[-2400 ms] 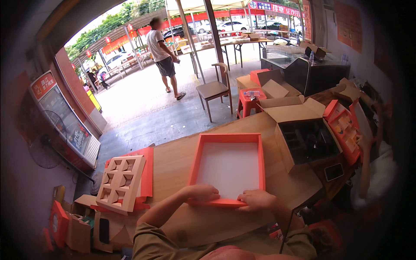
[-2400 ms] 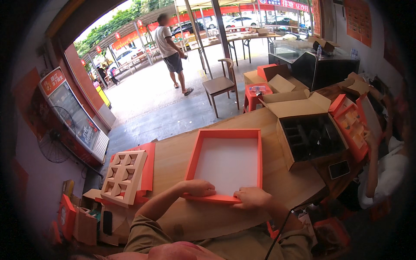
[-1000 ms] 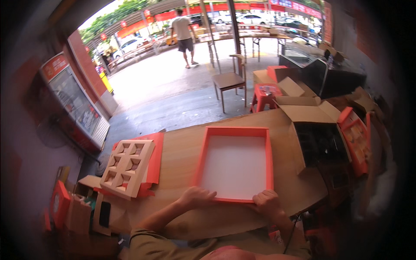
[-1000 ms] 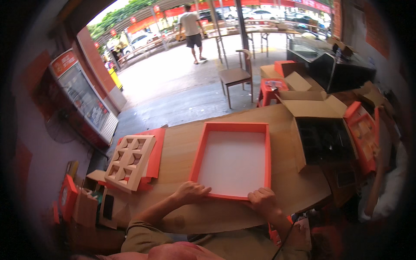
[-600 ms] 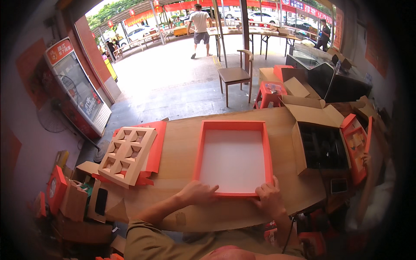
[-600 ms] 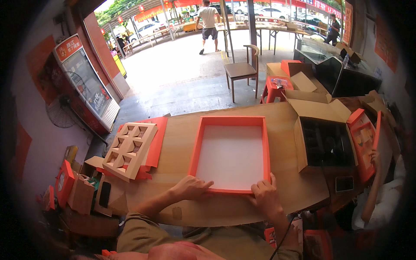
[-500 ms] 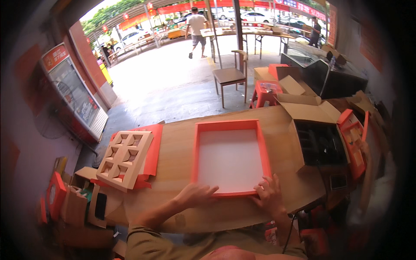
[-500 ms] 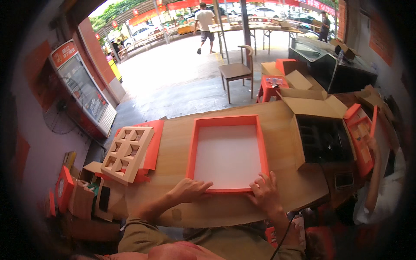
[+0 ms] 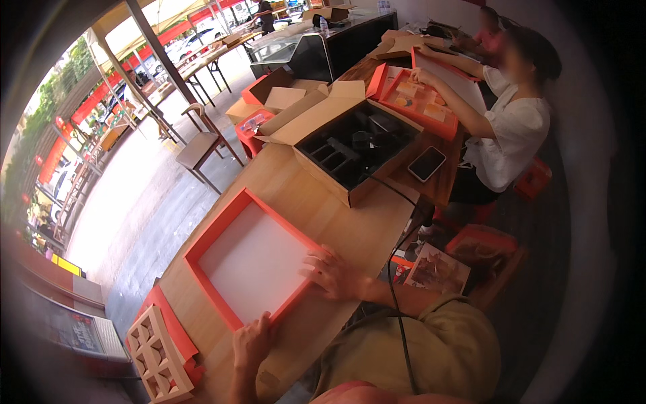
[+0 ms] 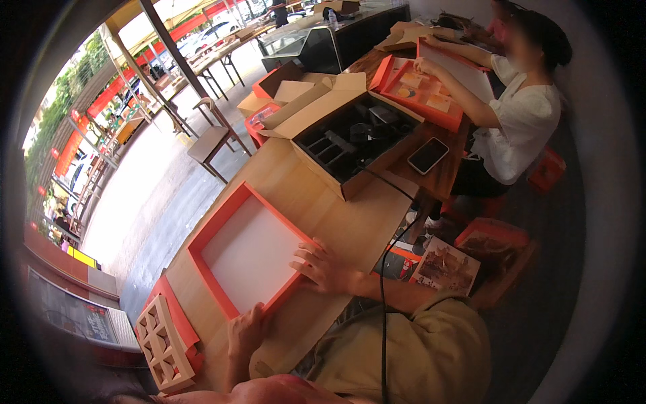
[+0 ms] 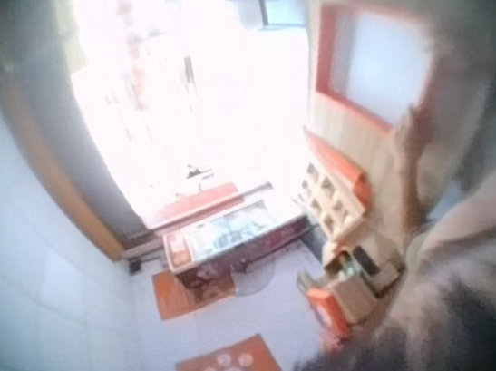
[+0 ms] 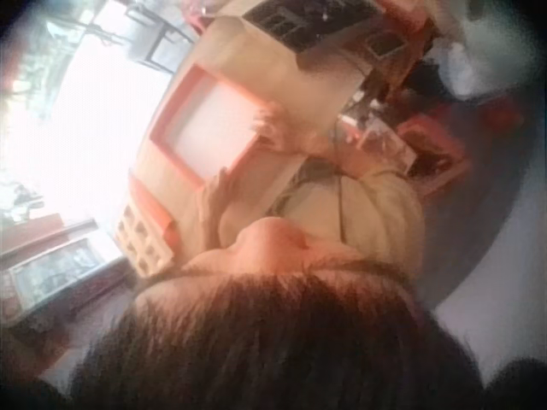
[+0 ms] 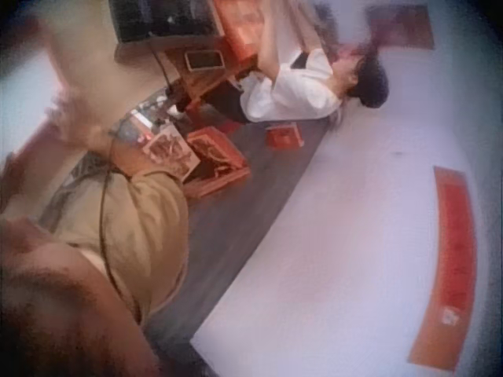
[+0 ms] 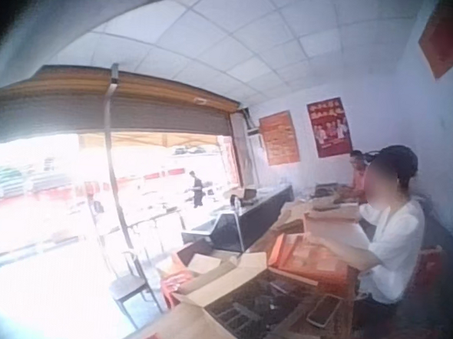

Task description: The person assembles cardboard gift boxes by folding the edges to form a base, inserting a wooden divider insert, and placing packaged items into the compartments.

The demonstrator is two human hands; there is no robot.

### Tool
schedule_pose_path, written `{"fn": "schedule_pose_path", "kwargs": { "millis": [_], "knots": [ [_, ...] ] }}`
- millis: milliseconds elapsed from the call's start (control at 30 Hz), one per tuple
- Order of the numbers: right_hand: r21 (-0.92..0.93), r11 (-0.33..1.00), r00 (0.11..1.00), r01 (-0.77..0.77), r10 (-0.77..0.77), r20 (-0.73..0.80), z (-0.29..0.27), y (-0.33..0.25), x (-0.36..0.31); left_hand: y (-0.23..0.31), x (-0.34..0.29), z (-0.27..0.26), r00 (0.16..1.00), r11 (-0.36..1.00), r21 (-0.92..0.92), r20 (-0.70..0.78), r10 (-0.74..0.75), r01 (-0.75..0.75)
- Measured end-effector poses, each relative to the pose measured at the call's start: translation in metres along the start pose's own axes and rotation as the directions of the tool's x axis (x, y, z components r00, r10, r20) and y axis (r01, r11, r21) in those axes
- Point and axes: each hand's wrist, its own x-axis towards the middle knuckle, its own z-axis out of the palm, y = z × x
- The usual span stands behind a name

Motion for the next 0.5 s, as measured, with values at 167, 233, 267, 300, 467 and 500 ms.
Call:
{"fn": "schedule_pose_path", "kwargs": {
  "millis": [167,233,267,300,467,500],
  "knots": [
    [0.006,0.994,0.994,-0.106,0.106,0.014,-0.015,-0.008,-0.008,0.024,0.006,0.003,0.996,0.999,0.01,0.081,-0.042,0.041],
    [-0.009,0.994,0.994,-0.107,0.107,0.017,-0.011,-0.004,-0.011,0.034,0.009,-0.012,0.983,0.994,-0.075,0.167,-0.069,0.083],
    [-0.018,0.994,0.994,-0.105,0.105,0.014,-0.01,0.0,-0.012,0.041,0.013,-0.033,0.968,0.981,-0.143,0.232,-0.092,0.128],
    [-0.017,0.995,0.995,-0.095,0.096,0.034,-0.011,0.001,-0.012,0.041,0.015,-0.037,0.969,0.97,-0.204,0.233,-0.083,0.132],
    [0.018,0.999,0.998,-0.046,0.046,0.032,-0.012,0.005,-0.01,0.001,-0.004,-0.029,0.995,0.932,-0.35,-0.014,-0.102,0.091],
    [0.036,0.998,0.998,-0.052,0.051,0.02,-0.011,0.006,-0.01,-0.009,-0.004,-0.025,0.988,0.932,-0.345,-0.071,-0.138,0.106]
  ]
}}
